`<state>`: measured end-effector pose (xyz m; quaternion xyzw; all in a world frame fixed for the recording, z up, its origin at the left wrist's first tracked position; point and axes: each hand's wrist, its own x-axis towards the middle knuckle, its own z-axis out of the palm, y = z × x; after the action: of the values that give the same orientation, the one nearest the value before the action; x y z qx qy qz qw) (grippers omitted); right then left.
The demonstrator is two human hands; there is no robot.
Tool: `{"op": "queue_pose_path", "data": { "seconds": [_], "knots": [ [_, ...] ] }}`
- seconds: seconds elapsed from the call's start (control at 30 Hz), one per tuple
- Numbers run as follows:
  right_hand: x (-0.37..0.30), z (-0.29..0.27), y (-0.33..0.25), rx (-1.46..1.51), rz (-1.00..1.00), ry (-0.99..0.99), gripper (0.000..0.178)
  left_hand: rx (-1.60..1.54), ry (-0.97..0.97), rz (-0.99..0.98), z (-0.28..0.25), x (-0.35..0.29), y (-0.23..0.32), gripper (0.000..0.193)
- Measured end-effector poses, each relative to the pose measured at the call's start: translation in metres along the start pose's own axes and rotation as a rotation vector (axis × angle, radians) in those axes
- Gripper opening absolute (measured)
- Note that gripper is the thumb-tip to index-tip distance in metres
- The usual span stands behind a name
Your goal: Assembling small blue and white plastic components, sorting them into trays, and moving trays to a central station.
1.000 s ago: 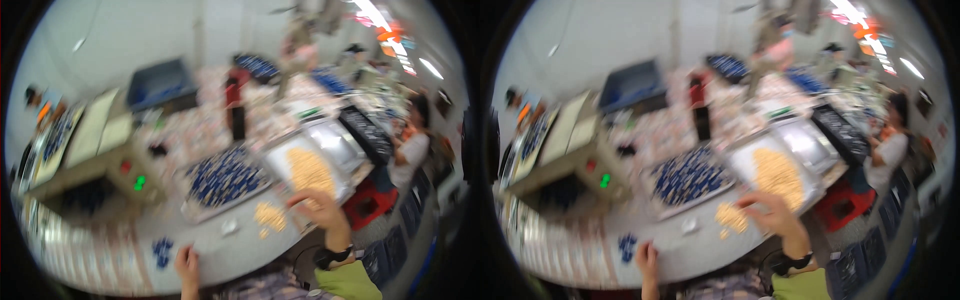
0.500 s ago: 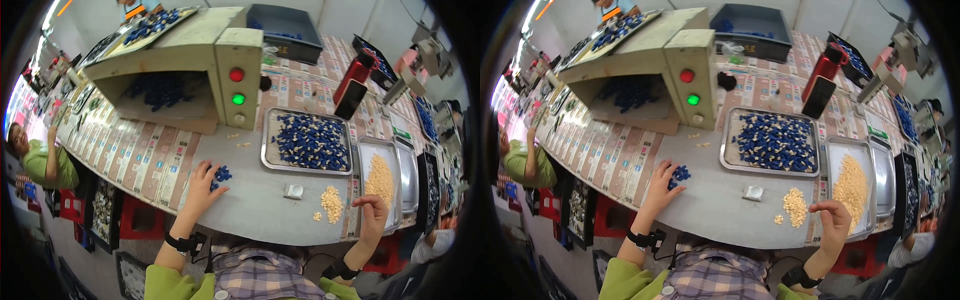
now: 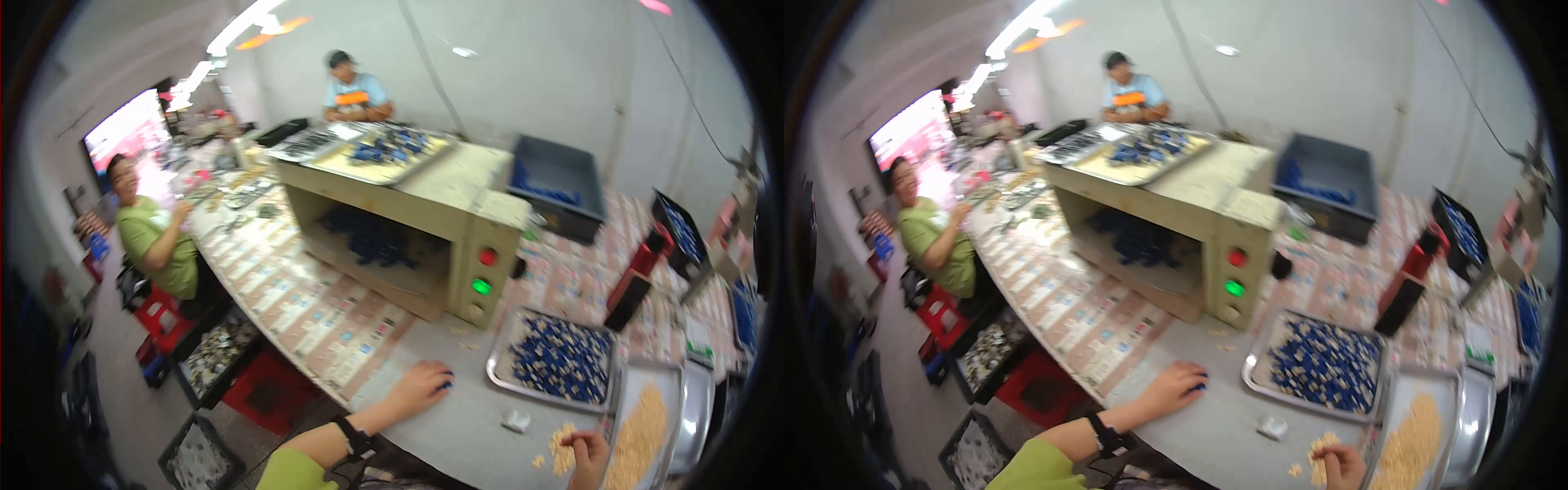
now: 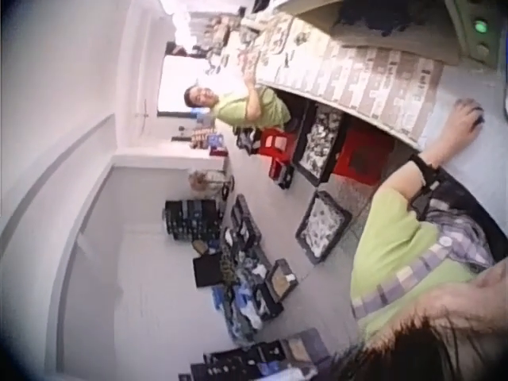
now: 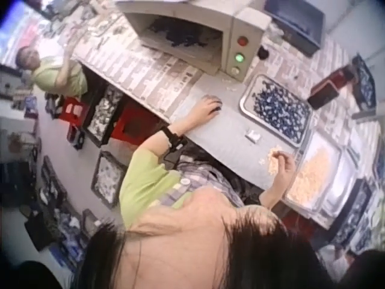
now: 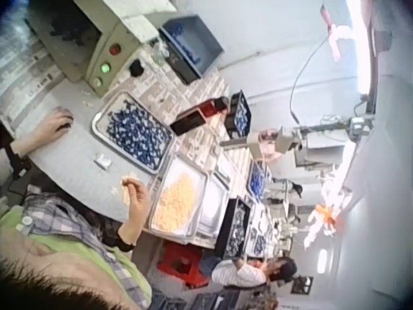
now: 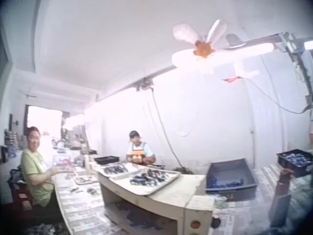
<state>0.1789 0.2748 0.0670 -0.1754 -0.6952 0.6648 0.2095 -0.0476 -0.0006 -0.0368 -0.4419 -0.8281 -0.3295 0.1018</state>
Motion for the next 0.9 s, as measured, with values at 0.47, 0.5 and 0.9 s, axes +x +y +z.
{"op": "queue_pose_path", "data": {
  "seconds": [0.47,0.5,0.9],
  "knots": [
    [0.012,-0.003,0.026,-0.061,0.024,-0.256,0.018,-0.016,-0.023,0.043,0.009,-0.012,-0.003,0.025],
    [0.011,-0.002,0.027,-0.062,0.025,-0.255,0.018,-0.017,-0.021,0.045,0.007,-0.013,-0.002,0.025],
    [-0.02,0.015,-0.005,-0.054,0.029,-0.207,0.013,-0.061,-0.051,-0.054,-0.006,-0.019,0.012,0.032]
  ]
}}
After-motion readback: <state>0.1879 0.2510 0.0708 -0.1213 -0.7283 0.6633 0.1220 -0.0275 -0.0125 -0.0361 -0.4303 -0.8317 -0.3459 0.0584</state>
